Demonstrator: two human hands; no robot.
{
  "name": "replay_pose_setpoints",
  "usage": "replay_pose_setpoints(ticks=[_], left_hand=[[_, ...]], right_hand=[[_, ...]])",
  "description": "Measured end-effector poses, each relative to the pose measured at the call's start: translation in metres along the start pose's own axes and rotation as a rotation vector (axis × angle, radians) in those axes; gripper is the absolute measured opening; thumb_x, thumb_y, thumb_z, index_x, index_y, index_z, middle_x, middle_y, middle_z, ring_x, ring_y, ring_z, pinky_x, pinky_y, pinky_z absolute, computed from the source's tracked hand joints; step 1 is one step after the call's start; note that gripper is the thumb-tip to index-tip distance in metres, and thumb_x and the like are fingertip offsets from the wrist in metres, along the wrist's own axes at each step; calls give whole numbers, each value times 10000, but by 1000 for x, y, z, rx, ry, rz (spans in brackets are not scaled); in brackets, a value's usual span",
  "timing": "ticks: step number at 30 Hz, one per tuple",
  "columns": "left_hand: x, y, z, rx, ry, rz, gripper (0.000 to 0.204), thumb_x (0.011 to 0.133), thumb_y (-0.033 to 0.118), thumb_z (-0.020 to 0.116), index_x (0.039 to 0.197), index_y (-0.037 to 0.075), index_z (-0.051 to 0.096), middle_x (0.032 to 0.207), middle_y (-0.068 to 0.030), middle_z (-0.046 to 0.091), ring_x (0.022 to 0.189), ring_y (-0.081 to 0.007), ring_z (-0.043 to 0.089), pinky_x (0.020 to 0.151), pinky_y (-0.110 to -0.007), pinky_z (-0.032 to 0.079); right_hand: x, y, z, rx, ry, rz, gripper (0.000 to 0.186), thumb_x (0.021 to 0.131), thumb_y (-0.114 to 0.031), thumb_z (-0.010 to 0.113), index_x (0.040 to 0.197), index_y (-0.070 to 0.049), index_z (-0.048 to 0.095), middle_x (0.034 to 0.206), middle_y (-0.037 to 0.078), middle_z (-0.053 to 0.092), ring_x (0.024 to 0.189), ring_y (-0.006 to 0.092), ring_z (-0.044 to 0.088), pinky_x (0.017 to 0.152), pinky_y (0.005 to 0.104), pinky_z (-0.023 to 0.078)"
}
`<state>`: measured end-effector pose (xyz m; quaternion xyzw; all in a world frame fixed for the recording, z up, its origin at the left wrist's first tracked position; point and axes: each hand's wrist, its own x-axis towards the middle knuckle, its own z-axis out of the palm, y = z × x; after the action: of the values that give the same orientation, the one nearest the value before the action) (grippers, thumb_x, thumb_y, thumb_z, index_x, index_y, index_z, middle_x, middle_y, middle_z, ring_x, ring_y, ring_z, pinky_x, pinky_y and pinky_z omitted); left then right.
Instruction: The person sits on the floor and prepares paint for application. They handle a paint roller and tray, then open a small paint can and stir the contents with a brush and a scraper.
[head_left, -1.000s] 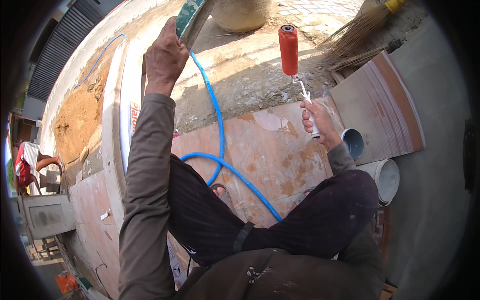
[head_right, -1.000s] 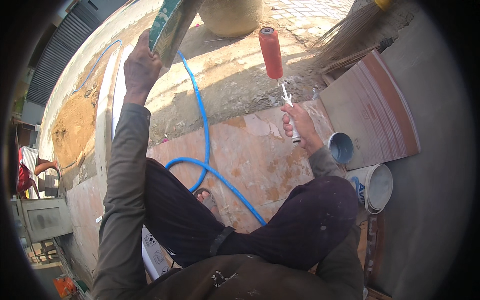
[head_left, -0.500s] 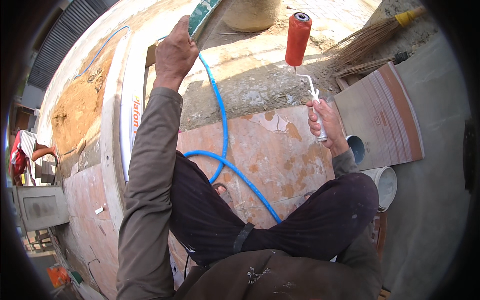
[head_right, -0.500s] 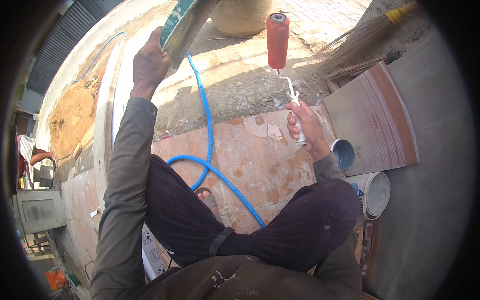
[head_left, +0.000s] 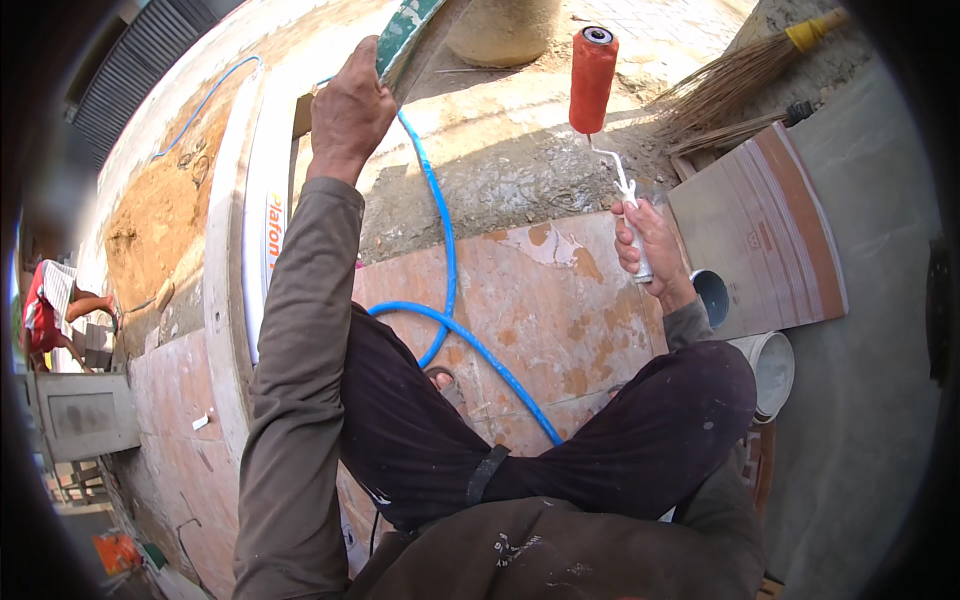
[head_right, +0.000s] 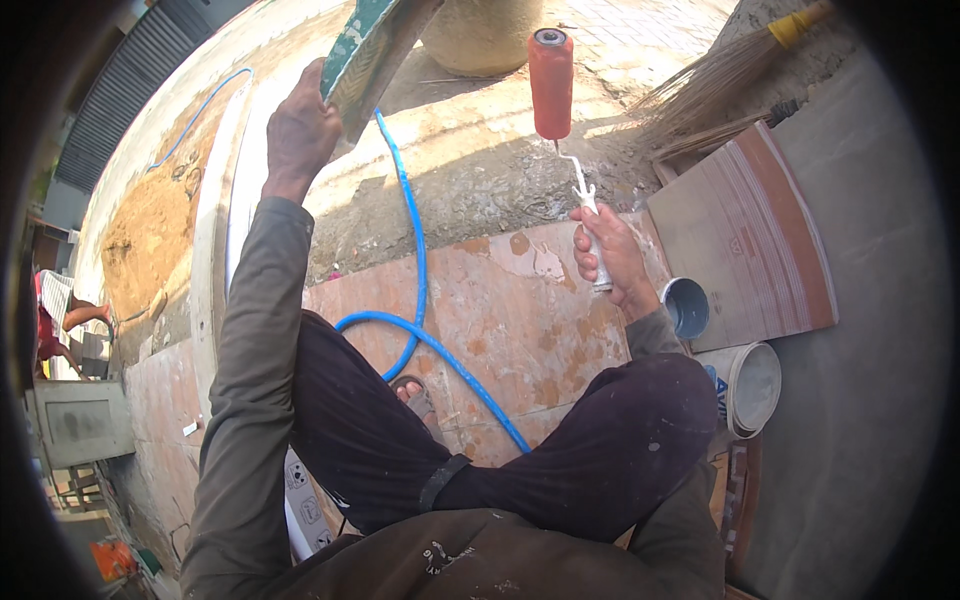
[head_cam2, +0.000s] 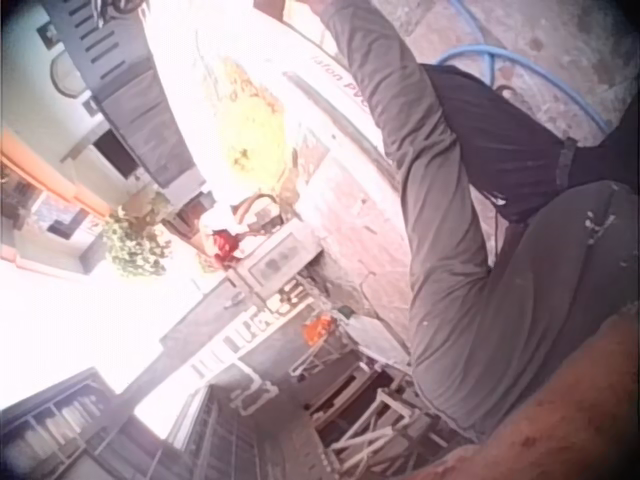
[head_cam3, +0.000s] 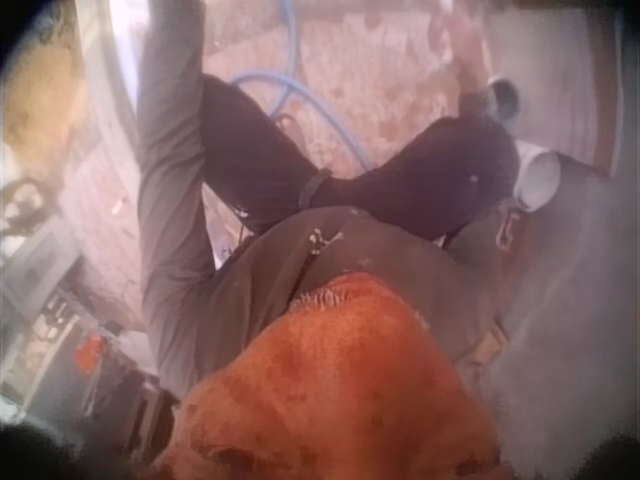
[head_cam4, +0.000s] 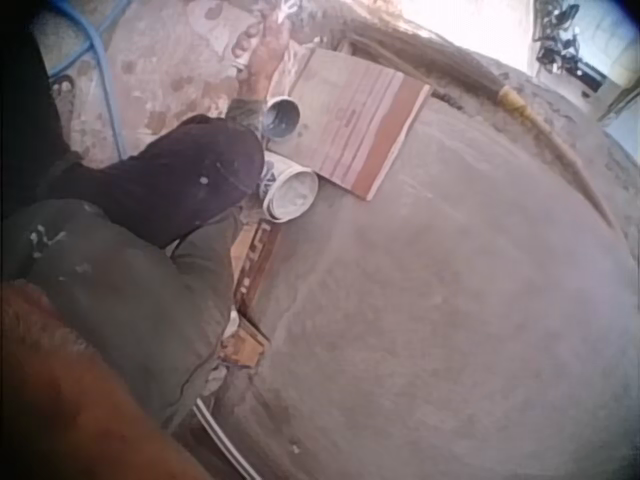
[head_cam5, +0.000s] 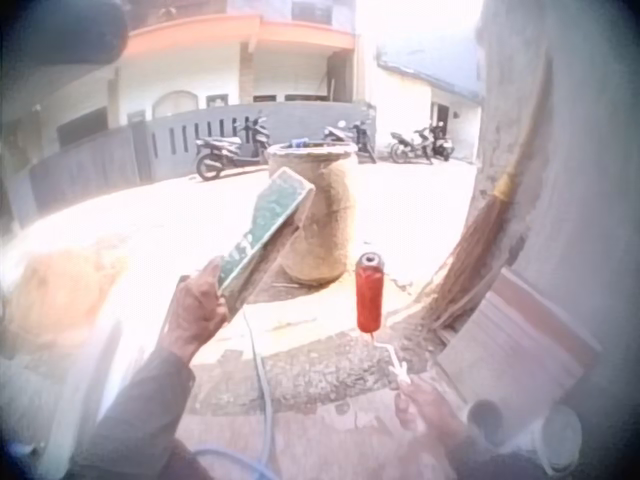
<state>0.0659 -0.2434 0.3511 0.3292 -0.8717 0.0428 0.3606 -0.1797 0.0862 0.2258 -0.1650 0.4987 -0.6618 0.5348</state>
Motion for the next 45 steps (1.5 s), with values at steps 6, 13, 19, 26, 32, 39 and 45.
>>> replay_pose_setpoints(ticks=[6, 13, 19, 26, 32, 39, 45], left_hand=[[1, 7, 5, -25, 1, 11, 608, 854, 44, 657, 1441, 95, 508, 842, -136, 709, 800, -314, 729, 783, -441, 577], [5, 4, 5, -19, 45, 41, 600, 843, 34, 645, 1424, 89, 507, 934, -140, 730, 824, -308, 736, 785, -441, 582], [-3, -3, 6, -21, 211, 205, 547, 818, 40, 645, 1349, 77, 522, 975, -159, 723, 805, -342, 713, 732, -456, 577], [-19, 2, 35, 96, -112, 149, 305, 853, 123, 631, 1145, 39, 598, 965, -123, 698, 878, -299, 701, 789, -410, 564], [-18, 18, 11, 5, 113, 200, 341, 816, 83, 670, 1139, 58, 563, 958, -109, 677, 858, -299, 689, 751, -413, 568], [23, 27, 16, -105, 137, 152, 341, 821, 18, 617, 1160, 45, 584, 985, -171, 713, 904, -350, 705, 803, -447, 579], [-8, -31, -1, -1, -13, -139, 525, 828, 13, 584, 1345, 90, 544, 1103, -190, 712, 963, -373, 711, 844, -482, 575]], right_hand=[[-5, -1, -4, -4, 13, -4, 235, 1077, -297, 538, 1157, -78, 511, 744, -15, 511, 492, 44, 445, 382, 195, 362], [3, -4, -1, -42, 9, -12, 240, 1080, -292, 529, 1173, -71, 516, 739, -16, 498, 489, 43, 442, 379, 200, 363], [3, 11, -5, -6, 58, -30, 253, 1093, -283, 497, 1197, -55, 535, 713, -21, 482, 457, 44, 432, 352, 191, 349], [6, 34, -20, -9, 46, -98, 301, 1095, -307, 502, 1242, -44, 519, 712, -23, 466, 440, 31, 411, 335, 185, 343], [-7, 37, -22, -29, 45, -134, 306, 1098, -283, 492, 1277, -35, 507, 721, -23, 462, 447, 35, 404, 349, 176, 343], [1, 19, -32, 46, 43, -161, 271, 1090, -284, 502, 1235, -56, 524, 708, -18, 477, 432, 47, 415, 333, 196, 343], [12, 25, 4, 10, -14, 18, 241, 1075, -282, 541, 1172, -64, 508, 732, -7, 501, 483, 63, 445, 381, 218, 366]])
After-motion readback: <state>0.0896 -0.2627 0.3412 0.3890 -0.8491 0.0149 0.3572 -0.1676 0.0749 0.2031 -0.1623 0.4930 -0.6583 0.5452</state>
